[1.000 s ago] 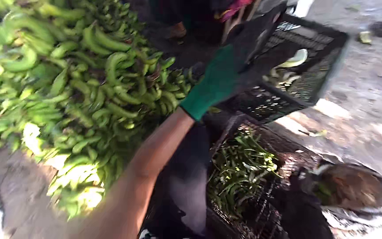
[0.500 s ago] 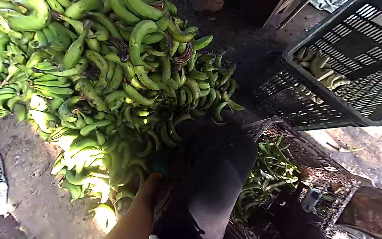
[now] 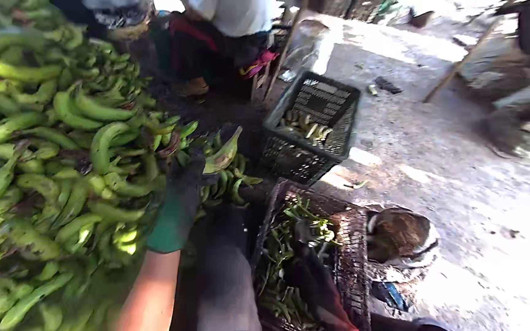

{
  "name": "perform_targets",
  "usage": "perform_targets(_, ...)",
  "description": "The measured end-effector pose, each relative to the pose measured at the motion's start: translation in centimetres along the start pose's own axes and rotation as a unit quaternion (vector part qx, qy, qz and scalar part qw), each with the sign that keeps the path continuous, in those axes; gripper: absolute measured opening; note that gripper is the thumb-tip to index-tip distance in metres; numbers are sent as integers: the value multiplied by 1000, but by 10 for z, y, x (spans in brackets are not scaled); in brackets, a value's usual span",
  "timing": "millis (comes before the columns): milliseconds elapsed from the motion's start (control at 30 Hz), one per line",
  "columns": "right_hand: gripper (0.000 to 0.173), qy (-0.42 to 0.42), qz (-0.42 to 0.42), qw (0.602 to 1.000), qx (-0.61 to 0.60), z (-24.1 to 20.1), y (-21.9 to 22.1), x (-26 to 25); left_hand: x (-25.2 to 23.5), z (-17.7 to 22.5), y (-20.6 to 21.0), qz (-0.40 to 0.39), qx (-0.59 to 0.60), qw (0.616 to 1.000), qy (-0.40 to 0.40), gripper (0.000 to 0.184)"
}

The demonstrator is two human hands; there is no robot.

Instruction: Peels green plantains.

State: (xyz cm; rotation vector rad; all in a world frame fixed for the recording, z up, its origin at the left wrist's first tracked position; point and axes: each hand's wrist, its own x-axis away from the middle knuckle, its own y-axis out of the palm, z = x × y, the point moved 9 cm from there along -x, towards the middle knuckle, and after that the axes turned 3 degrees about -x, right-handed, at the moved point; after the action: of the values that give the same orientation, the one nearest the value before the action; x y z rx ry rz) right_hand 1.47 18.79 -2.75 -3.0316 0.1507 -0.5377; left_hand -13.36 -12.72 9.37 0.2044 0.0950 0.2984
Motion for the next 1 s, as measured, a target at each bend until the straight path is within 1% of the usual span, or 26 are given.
perform_targets(67, 46, -88, 70, 989, 101, -55, -7, 1, 14, 11, 63, -92, 14, 995, 21, 40)
perform_targets(100, 45, -157, 124, 966, 162, -90, -15, 10, 25, 12, 90, -133, -3, 990, 43, 42)
perform_targets(133, 48, -244, 187, 926, 218, -126, -24, 26, 36, 11, 112, -167, -42, 982, 74, 42)
perform_targets(167, 48, -333, 250, 873, 252, -155, -31, 47, 47, 7, 130, -191, -101, 970, 107, 39)
perform_targets(200, 48, -392, 294, 832, 259, -173, -37, 65, 58, 3, 145, -216, -157, 953, 140, 39)
perform_targets(233, 49, -408, 305, 823, 252, -175, -43, 74, 70, 0, 159, -240, -209, 932, 173, 41)
perform_targets(267, 49, -367, 286, 848, 252, -161, -46, 72, 80, -2, 169, -260, -253, 910, 199, 44)
perform_targets(300, 46, -256, 228, 902, 264, -127, -46, 57, 91, -1, 176, -279, -293, 887, 221, 50)
perform_targets(333, 43, -87, 125, 953, 262, -75, -43, 39, 100, 0, 179, -295, -309, 873, 234, 53)
perform_targets(367, 43, 37, 37, 969, 241, -20, -39, 32, 107, 0, 178, -303, -303, 873, 232, 55)
perform_targets(400, 42, 99, -4, 976, 194, 17, -36, 30, 105, -2, 177, -305, -268, 891, 202, 54)
perform_targets(433, 41, 98, -1, 987, 125, 30, -39, 29, 97, -8, 177, -297, -204, 921, 146, 48)
perform_targets(467, 42, 62, 20, 996, 56, 30, -46, 33, 93, -25, 177, -285, -123, 949, 60, 42)
perform_targets(500, 47, 28, 37, 999, 8, 25, -49, 40, 95, -54, 171, -262, -32, 963, -50, 37)
perform_targets(533, 49, -5, 54, 998, -14, 13, -52, 39, 97, -87, 168, -221, 75, 960, -153, 31)
perform_targets(567, 50, -47, 65, 997, -18, -6, -57, 31, 98, -111, 171, -174, 141, 948, -224, 33)
perform_targets(600, 47, -85, 69, 994, -17, -23, -61, 26, 101, -126, 174, -143, 169, 937, -270, 34)
perform_targets(633, 45, -121, 65, 991, -8, -34, -60, 25, 105, -135, 176, -130, 175, 929, -300, 36)
perform_targets(667, 45, -155, 58, 986, 11, -41, -58, 24, 105, -139, 176, -129, 166, 928, -308, 36)
perform_targets(733, 46, -201, 57, 976, 61, -43, -52, 24, 101, -143, 177, -155, 149, 934, -284, 30)
perform_targets(800, 48, -218, 83, 967, 102, -40, -50, 23, 100, -141, 177, -178, 127, 937, -271, 26)
perform_targets(867, 48, -227, 109, 962, 109, -33, -51, 22, 101, -138, 175, -183, 108, 939, -271, 27)
perform_targets(933, 48, -214, 104, 970, 44, -29, -50, 25, 101, -138, 173, -173, 114, 941, -266, 26)
perform_targets(1000, 43, -139, 82, 983, -82, -21, -45, 28, 99, -137, 175, -181, 160, 938, -248, 32)
